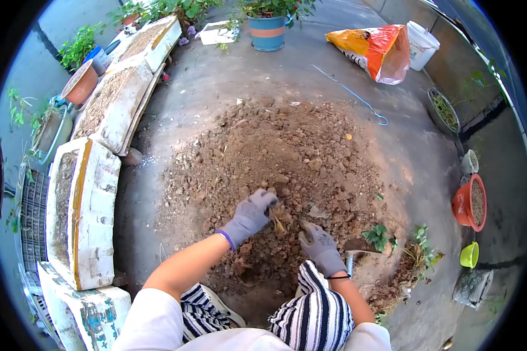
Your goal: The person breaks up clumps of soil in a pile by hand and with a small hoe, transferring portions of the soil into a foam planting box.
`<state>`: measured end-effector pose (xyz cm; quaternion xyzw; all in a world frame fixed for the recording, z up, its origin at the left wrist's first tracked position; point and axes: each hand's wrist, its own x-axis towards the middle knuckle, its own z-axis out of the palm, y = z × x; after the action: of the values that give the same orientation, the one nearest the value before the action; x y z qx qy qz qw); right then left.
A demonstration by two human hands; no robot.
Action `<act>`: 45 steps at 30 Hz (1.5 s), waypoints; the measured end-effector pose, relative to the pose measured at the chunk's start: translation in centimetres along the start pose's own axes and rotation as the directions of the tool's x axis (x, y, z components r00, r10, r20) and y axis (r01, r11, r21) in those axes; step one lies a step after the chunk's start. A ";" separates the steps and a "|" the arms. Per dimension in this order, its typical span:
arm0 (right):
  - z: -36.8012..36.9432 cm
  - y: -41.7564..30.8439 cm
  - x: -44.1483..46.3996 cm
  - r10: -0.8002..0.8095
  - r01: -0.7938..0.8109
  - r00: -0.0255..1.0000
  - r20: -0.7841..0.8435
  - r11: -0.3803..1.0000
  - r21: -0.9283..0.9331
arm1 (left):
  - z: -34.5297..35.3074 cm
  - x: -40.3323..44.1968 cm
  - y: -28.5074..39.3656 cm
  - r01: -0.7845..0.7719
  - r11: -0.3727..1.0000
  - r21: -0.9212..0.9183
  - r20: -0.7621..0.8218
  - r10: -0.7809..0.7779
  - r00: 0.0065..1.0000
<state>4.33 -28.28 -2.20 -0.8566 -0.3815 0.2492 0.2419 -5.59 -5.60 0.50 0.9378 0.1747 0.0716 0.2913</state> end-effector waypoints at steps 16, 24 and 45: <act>1.6 1.5 1.5 -0.077 0.072 0.992 -0.103 0.996 -0.057 | -34.5 -10.1 -9.4 0.024 0.774 -0.632 -0.400 -0.352 0.846; -0.4 1.2 2.9 0.089 -0.085 0.989 0.115 0.996 -0.038 | -49.0 -26.4 -21.8 0.167 0.783 -0.599 -0.635 -0.592 0.497; -7.0 -0.7 5.5 0.464 -0.519 0.829 0.311 0.847 0.120 | -50.0 -37.2 -41.4 0.941 0.338 -0.031 -0.344 -0.887 0.308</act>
<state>11.46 -25.13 2.17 -0.8552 -0.1496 0.4543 0.1994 -63.76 38.64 16.63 0.6693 0.7241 0.0188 0.1657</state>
